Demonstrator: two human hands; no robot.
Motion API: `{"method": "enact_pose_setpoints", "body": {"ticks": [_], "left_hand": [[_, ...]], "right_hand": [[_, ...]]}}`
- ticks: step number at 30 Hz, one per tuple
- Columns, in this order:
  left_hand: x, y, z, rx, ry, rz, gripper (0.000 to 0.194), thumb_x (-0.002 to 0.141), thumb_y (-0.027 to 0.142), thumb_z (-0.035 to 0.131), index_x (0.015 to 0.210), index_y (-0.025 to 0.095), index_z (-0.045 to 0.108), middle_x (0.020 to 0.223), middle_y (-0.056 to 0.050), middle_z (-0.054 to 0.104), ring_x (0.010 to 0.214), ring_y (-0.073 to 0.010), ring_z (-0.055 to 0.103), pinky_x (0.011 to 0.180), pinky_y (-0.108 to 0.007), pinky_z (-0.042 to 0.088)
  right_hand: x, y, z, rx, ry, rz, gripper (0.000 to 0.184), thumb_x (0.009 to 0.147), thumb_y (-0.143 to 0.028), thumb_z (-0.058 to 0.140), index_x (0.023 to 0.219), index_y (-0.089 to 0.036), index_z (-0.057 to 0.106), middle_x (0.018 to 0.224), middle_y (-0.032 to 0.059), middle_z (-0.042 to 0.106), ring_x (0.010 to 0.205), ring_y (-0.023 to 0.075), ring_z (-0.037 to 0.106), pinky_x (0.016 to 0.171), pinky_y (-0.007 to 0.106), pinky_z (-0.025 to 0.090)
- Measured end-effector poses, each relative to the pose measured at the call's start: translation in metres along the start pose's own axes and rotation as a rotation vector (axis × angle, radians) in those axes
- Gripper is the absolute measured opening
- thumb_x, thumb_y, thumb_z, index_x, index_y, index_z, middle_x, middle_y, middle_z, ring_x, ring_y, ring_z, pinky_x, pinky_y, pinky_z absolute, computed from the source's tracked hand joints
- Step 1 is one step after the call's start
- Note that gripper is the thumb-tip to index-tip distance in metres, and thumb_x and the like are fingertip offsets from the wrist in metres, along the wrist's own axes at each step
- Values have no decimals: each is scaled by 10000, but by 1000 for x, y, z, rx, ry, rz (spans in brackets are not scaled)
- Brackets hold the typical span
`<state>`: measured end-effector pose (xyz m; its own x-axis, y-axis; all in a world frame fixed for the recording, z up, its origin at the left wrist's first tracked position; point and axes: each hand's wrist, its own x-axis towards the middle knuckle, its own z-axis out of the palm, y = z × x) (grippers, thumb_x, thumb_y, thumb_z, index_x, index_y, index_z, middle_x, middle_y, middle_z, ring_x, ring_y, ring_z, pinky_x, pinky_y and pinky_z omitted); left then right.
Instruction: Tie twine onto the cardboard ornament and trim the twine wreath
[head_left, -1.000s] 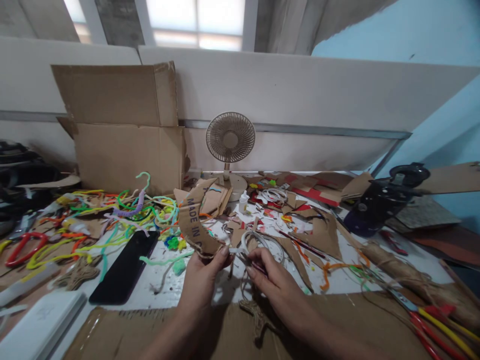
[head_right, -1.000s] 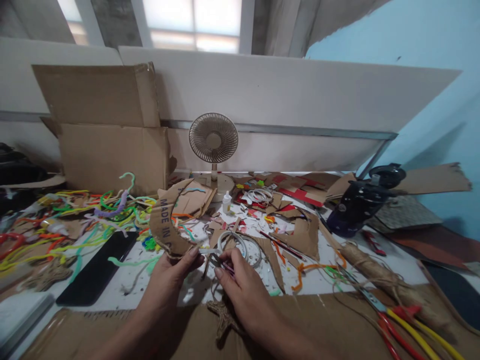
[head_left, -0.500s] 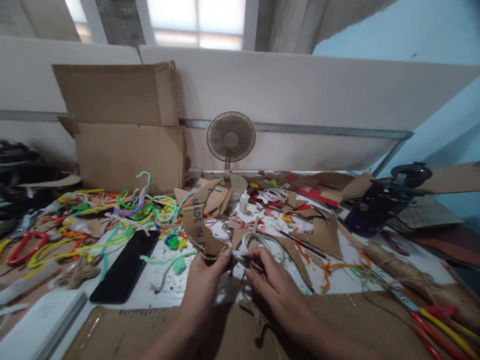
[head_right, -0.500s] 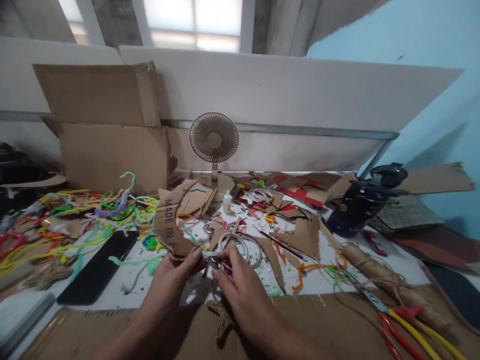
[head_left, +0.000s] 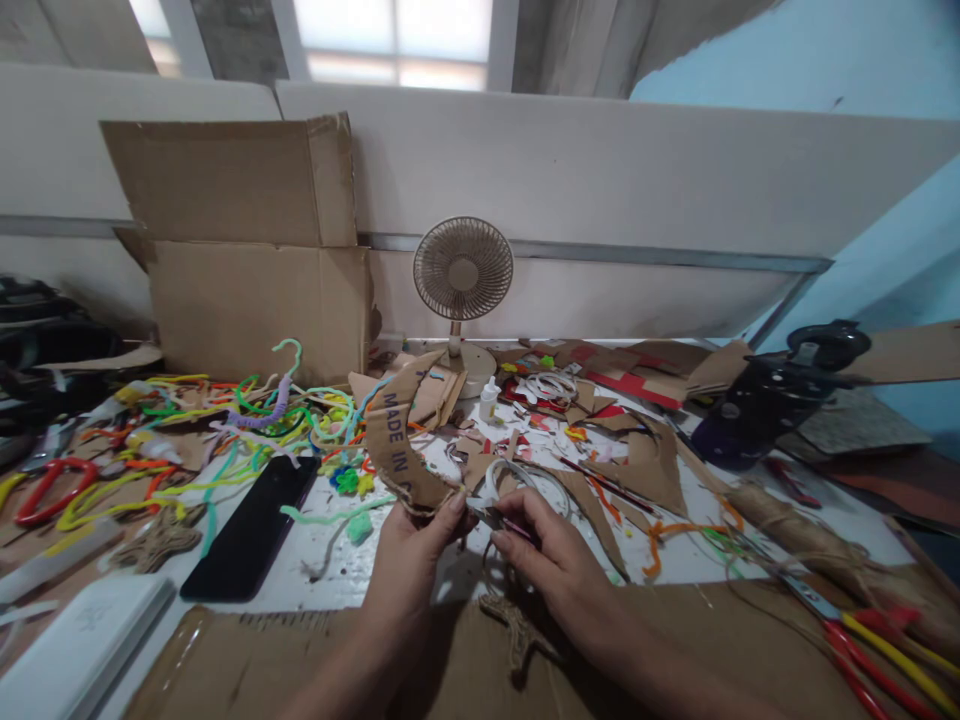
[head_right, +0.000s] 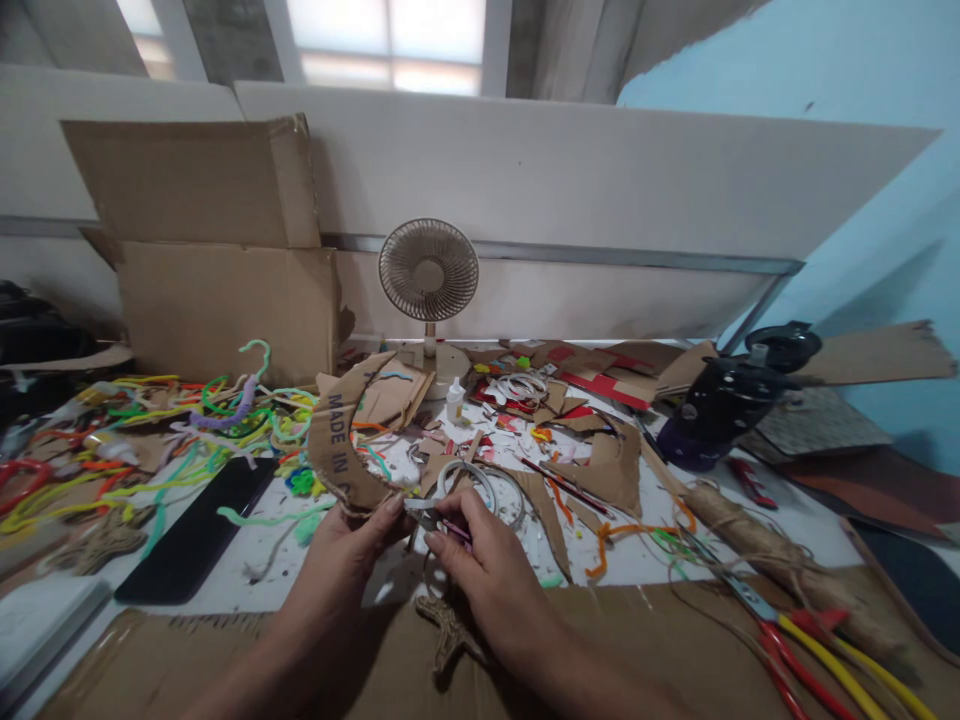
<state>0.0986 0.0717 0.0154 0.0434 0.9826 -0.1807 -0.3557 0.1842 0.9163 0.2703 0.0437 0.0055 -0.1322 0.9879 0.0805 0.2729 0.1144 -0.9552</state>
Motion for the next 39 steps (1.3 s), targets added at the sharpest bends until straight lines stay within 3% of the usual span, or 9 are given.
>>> {"method": "enact_pose_setpoints", "body": {"ticks": [5, 13, 21, 32, 39], "left_hand": [[2, -5, -3, -5, -15, 0, 392, 713, 415, 932, 996, 176, 802, 945, -107, 818, 783, -238, 725, 769, -354, 582], [-2, -5, 1, -71, 15, -20, 416, 715, 384, 949, 1046, 184, 798, 1069, -121, 820, 770, -202, 709, 733, -305, 584], [-3, -6, 0, -102, 28, -52, 452, 684, 363, 974, 1038, 169, 770, 1008, -94, 802, 731, -173, 692, 707, -280, 574], [-5, -2, 3, -72, 17, -29, 441, 725, 387, 952, 1073, 176, 782, 1156, -128, 807, 764, -176, 716, 733, -291, 586], [-4, -3, 2, -89, 13, -30, 436, 734, 358, 950, 1084, 177, 763, 1141, -124, 811, 802, -194, 732, 752, -293, 589]], "right_hand": [[1, -1, -1, -6, 7, -14, 231, 985, -429, 609, 1114, -241, 647, 1071, 64, 730, 977, 258, 640, 874, 420, 449], [2, -6, -1, 16, 9, -50, 180, 976, -395, 614, 1041, -234, 664, 1000, 46, 724, 937, 239, 645, 835, 382, 454], [3, -4, -2, 19, 5, -51, 177, 976, -387, 620, 1028, -225, 670, 978, 42, 719, 915, 227, 639, 818, 370, 467], [3, -3, -4, 27, 10, -45, 172, 967, -393, 651, 998, -226, 679, 949, 40, 712, 889, 230, 632, 791, 365, 468], [4, -4, -5, 20, 10, -37, 184, 951, -407, 650, 982, -226, 670, 943, 36, 706, 882, 229, 625, 782, 368, 456]]}}
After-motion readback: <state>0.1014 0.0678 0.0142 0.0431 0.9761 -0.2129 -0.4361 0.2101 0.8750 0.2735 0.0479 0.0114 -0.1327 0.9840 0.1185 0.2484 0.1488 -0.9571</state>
